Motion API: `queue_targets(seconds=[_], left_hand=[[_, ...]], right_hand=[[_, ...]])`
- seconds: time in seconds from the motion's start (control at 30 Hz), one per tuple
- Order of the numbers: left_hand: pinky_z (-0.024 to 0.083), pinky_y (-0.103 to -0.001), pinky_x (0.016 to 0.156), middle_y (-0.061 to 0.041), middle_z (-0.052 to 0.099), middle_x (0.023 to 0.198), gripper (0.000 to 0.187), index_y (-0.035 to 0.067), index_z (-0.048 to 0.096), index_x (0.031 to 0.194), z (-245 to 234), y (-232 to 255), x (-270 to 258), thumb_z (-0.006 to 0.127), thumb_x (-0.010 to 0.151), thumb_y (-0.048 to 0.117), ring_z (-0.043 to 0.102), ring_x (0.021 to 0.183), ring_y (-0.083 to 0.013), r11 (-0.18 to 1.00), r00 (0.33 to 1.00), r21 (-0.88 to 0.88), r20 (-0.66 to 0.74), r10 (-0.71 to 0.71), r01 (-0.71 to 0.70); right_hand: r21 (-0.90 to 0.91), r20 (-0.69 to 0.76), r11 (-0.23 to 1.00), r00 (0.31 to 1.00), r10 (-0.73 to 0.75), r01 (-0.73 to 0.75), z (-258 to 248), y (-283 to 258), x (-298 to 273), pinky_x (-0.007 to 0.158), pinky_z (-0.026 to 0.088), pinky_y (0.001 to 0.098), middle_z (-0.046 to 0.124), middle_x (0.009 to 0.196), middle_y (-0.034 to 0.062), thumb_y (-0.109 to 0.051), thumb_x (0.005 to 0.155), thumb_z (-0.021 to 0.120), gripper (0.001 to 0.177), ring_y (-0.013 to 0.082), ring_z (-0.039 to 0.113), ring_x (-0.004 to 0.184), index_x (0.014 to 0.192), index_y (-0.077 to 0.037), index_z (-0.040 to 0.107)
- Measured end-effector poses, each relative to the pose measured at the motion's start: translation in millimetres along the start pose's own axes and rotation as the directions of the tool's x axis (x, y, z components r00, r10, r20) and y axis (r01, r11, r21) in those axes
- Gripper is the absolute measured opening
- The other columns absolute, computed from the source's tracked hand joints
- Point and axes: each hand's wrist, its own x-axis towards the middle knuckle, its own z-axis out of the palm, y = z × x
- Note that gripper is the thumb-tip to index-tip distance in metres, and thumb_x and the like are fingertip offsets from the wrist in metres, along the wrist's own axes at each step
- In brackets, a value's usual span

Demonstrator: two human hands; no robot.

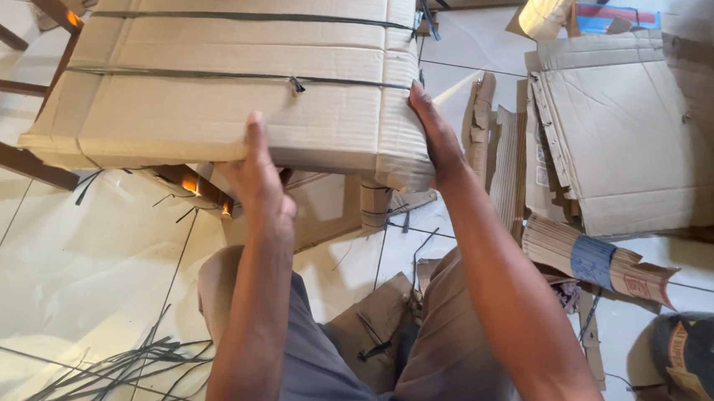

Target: Packaging a wooden chair using cardboard sheets and plastic straps

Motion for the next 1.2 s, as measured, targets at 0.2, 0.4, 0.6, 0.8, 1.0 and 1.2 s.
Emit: queue_targets(seconds=[0.2, 0.4, 0.6, 0.8, 1.0, 1.2], left_hand=[[0.036, -0.078, 0.100, -0.026, 0.039, 0.143, 0.101, 0.009, 0.026, 0.152, 9.1, -20.3, 13.4, 0.094, 0.079, 0.023, 0.045, 0.133, -0.0424, 0.990, 0.998, -0.130, -0.058, 0.039, -0.046], [0.041, -0.071, 0.101, -0.023, 0.044, 0.140, 0.089, 0.017, 0.033, 0.150, -4.0, -47.6, 45.5, 0.090, 0.081, 0.017, 0.050, 0.128, -0.0376, 0.979, 0.992, -0.164, -0.065, 0.108, -0.117], [0.042, -0.071, 0.099, -0.023, 0.048, 0.140, 0.090, 0.013, 0.036, 0.152, -25.1, -48.1, 95.7, 0.091, 0.081, 0.019, 0.053, 0.126, -0.0395, 0.985, 0.997, -0.154, 0.010, 0.083, -0.080], [0.054, -0.062, 0.093, -0.021, 0.060, 0.124, 0.074, 0.013, 0.047, 0.140, -56.0, -23.7, 126.4, 0.090, 0.079, 0.011, 0.065, 0.111, -0.0362, 0.977, 0.988, -0.179, 0.086, 0.129, -0.112], [0.067, -0.046, 0.081, -0.012, 0.074, 0.103, 0.054, 0.014, 0.063, 0.125, -104.4, 18.0, 169.8, 0.086, 0.076, 0.014, 0.079, 0.092, -0.0303, 0.999, 0.970, -0.043, 0.244, -0.012, 0.023], [0.071, -0.044, 0.079, -0.014, 0.077, 0.104, 0.050, 0.012, 0.062, 0.126, -121.1, 54.6, 189.3, 0.083, 0.080, 0.016, 0.082, 0.087, -0.0289, 0.998, 0.946, -0.003, 0.320, -0.057, 0.061]], right_hand=[[0.024, 0.048, 0.994, 0.993, 0.106, -0.108, 1.5, -12.0, -3.2, 0.104, 0.051, 0.0543, 0.065, 0.138, 0.0189, -0.056, 0.090, 0.075, 0.073, 0.0278, 0.069, 0.117, 0.141, -0.004, 0.060], [0.024, -0.022, 0.991, 0.991, 0.129, -0.128, 20.6, -10.7, -16.5, 0.100, 0.055, 0.0515, 0.068, 0.130, 0.0161, -0.056, 0.086, 0.078, 0.071, 0.0244, 0.070, 0.107, 0.133, -0.006, 0.065], [0.065, -0.038, 0.988, 0.989, 0.144, -0.141, 52.6, 6.7, -29.2, 0.097, 0.056, 0.0493, 0.069, 0.128, 0.0150, -0.055, 0.086, 0.076, 0.067, 0.0239, 0.069, 0.106, 0.132, -0.007, 0.066], [0.115, -0.045, 0.988, 0.994, 0.104, -0.098, 108.7, 29.7, -52.3, 0.094, 0.057, 0.0524, 0.069, 0.124, 0.0171, -0.056, 0.088, 0.073, 0.070, 0.0283, 0.070, 0.105, 0.137, -0.008, 0.063], [0.071, 0.045, 0.997, 0.999, -0.004, 0.001, 143.9, 92.7, -76.4, 0.108, 0.048, 0.0546, 0.059, 0.137, 0.0178, -0.049, 0.100, 0.064, 0.061, 0.0274, 0.060, 0.122, 0.146, -0.012, 0.051], [-0.019, 0.213, 0.997, 0.974, -0.071, 0.076, 195.6, 68.9, -118.9, 0.121, 0.020, 0.0588, 0.025, 0.163, 0.0195, -0.040, 0.109, 0.054, 0.073, 0.0275, 0.026, 0.143, 0.167, -0.015, 0.019]])
